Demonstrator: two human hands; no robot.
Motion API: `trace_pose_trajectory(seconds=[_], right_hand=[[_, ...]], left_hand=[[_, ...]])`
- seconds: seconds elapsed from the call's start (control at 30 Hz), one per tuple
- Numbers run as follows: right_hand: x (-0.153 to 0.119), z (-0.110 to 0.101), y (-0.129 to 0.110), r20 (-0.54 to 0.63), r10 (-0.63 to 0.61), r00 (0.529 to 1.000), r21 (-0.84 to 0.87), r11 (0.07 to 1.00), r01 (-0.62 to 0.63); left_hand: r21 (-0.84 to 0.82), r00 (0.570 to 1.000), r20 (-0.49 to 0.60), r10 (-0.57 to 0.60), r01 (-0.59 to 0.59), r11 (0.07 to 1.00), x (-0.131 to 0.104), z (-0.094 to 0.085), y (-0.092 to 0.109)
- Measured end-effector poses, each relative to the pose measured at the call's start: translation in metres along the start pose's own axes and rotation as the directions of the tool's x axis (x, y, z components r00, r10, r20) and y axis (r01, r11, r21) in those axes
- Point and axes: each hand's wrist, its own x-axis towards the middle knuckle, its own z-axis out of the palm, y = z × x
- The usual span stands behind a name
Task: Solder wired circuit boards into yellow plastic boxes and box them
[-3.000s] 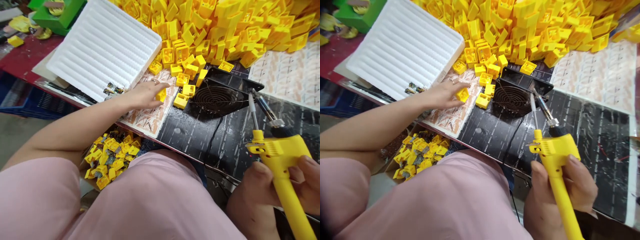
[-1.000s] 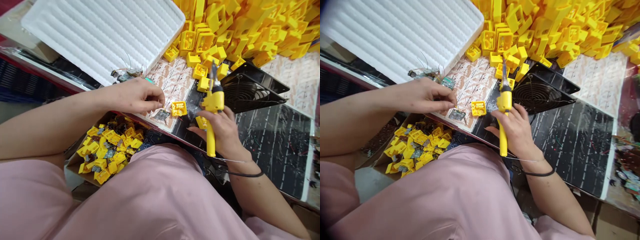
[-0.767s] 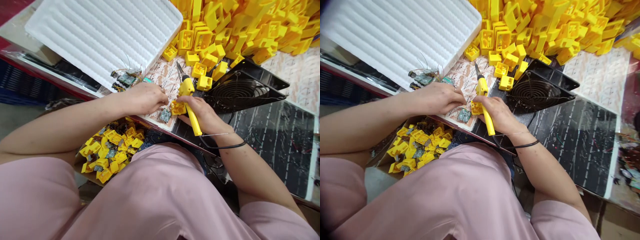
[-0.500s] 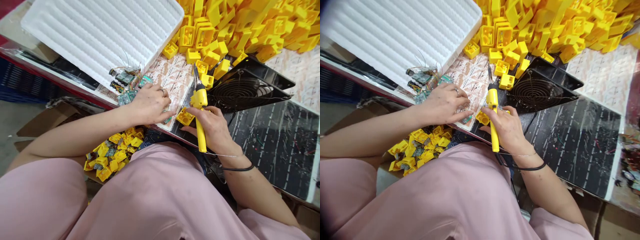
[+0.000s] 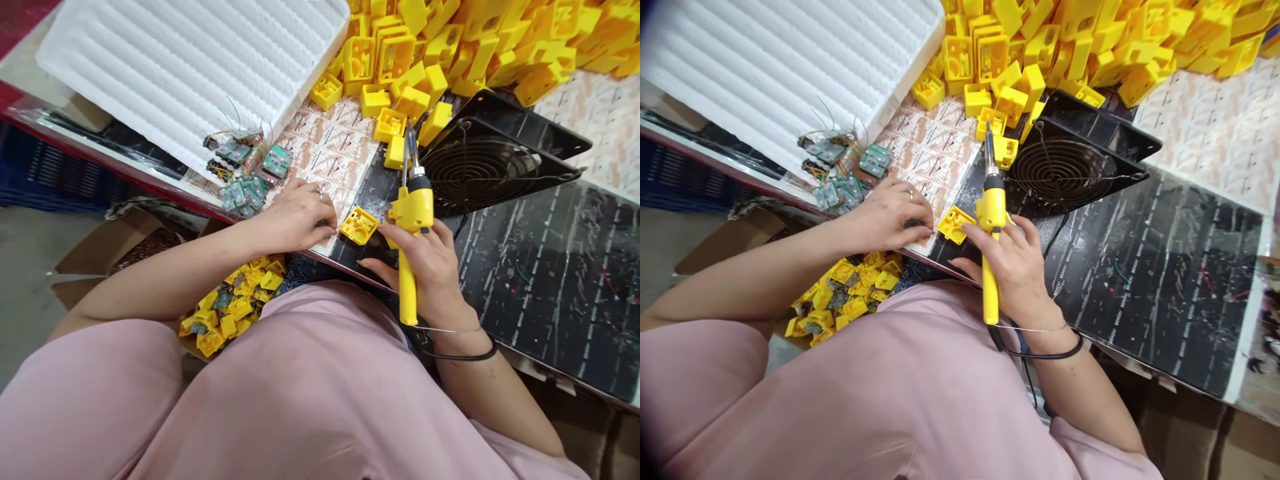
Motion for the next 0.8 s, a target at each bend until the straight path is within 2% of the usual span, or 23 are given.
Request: trace_pose_trajectory(seconds=[0.1,0.2,0.27,0.37,0.43,0.57,0.67,0.73,0.8], right_hand=[[0.013,0.012,-0.010,0.020,0.031,0.999,-0.110,0.994,-0.029],[0.025,0.023,-0.016,0.095,0.056,0.994,-0.177,0.983,-0.039],[0.030,0.026,-0.013,0.168,0.030,0.985,-0.116,0.993,-0.011],[0.029,0.021,-0.004,0.223,-0.052,0.974,0.106,0.994,0.029],[0.027,0.015,0.000,0.213,-0.046,0.976,0.153,0.988,0.013],[0.027,0.015,-0.005,0.099,0.061,0.993,-0.046,0.997,-0.057],[0.029,0.026,-0.013,0.094,0.080,0.992,-0.144,0.987,-0.065],[0.029,0.030,-0.014,0.119,0.047,0.992,-0.081,0.996,-0.037],[0.026,0.025,-0.011,0.106,-0.014,0.994,0.055,0.998,0.008]], left_hand=[[-0.120,0.997,-0.056,-0.055,0.048,0.992,-0.006,-0.004,-0.009],[-0.145,0.984,-0.148,-0.103,0.082,0.986,-0.011,-0.006,-0.015],[-0.141,0.974,-0.194,-0.116,0.089,0.986,-0.013,-0.005,-0.016],[-0.215,0.963,-0.229,-0.142,0.092,0.972,-0.017,-0.003,-0.016],[-0.261,0.957,-0.249,-0.150,0.082,0.962,-0.018,-0.001,-0.015],[-0.267,0.947,-0.304,-0.103,0.019,0.963,-0.016,0.004,-0.013],[-0.274,0.942,-0.328,-0.074,-0.019,0.961,-0.013,0.007,-0.011],[-0.287,0.946,-0.320,-0.060,-0.036,0.957,-0.011,0.009,-0.010],[-0.287,0.953,-0.299,-0.054,-0.036,0.957,-0.010,0.010,-0.009]])
